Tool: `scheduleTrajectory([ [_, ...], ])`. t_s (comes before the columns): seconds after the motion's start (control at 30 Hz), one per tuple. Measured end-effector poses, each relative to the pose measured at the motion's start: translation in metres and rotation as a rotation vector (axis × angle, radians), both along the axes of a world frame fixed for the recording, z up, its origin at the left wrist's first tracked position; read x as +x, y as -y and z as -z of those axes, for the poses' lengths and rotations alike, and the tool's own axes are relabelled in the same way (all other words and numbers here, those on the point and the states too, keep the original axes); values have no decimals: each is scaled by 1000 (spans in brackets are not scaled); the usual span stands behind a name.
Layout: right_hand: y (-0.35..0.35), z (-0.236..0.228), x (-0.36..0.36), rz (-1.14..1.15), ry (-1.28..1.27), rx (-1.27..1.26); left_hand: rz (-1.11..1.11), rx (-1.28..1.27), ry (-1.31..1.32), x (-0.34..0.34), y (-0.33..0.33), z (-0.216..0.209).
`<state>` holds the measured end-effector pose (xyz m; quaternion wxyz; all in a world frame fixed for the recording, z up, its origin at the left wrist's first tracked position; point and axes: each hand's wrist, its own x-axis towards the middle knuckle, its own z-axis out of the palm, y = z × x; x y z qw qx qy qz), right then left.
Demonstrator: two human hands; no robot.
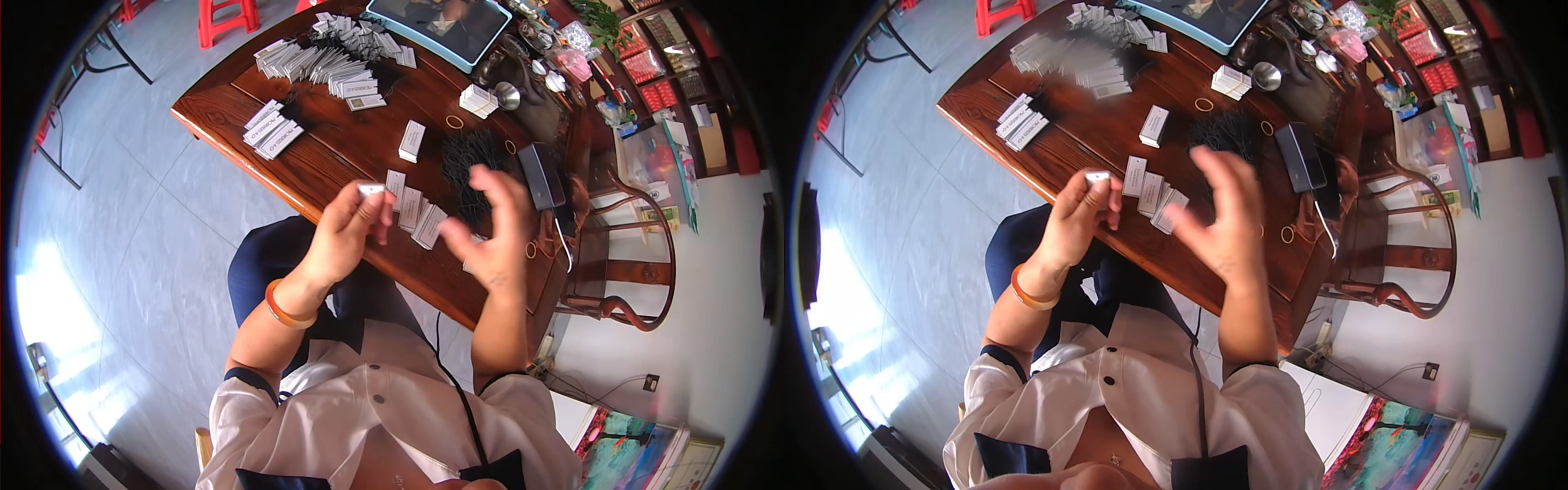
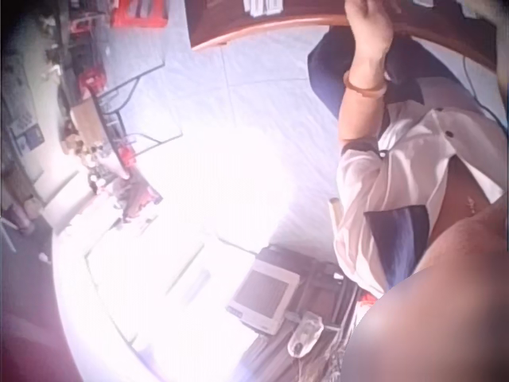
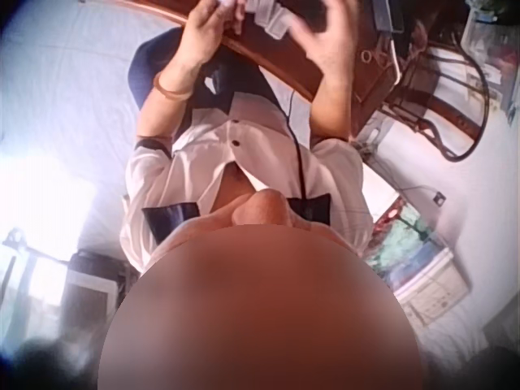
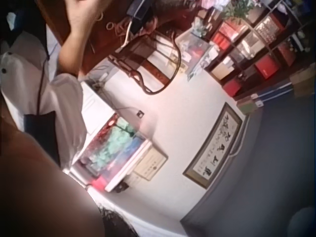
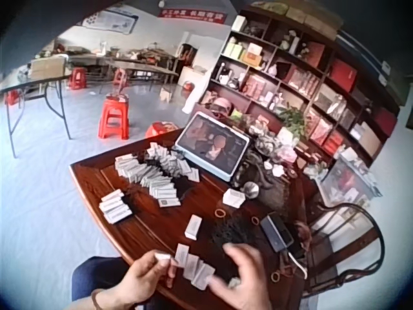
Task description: Sort various plastic and paper tags into piles on a wooden table.
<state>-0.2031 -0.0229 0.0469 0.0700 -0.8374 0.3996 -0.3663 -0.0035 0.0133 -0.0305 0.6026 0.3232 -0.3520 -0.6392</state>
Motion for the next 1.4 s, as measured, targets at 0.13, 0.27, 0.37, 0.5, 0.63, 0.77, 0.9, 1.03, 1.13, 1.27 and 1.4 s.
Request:
scheduleTrajectory([
  [0.13, 20, -9, -38, 277, 112, 37, -60, -43, 14, 4, 8, 6],
  [0.27, 28, 3, -41, 316, -98, 268, -45, -23, 77, 3, 7, 5],
  [0.37, 37, 21, -25, 469, -323, 256, -34, -42, 112, 1, 7, 8],
  [0.5, 47, 38, -17, 537, -409, 319, -41, -89, 132, 1, 6, 9],
  [0.63, 44, 37, -14, 382, -78, 98, -110, -54, 211, -2, 3, 5],
  [0.77, 29, 24, 1, -20, -219, -352, -198, -193, 261, -2, 2, 2],
  [0.9, 11, 18, 15, -152, -288, -340, -236, -211, 259, -3, 4, 8],
  [1.03, 9, 18, 15, -114, -270, -340, -242, -193, 241, -1, 5, 9],
  [1.13, 7, 18, 13, -101, -272, -314, -227, -200, 327, 1, 5, 8],
  [1.27, 5, 18, 11, -116, -325, -186, -303, -259, 205, 0, 5, 8],
  [1.4, -3, 19, 26, -182, -90, 1, -271, -230, 149, -7, 3, 7],
])
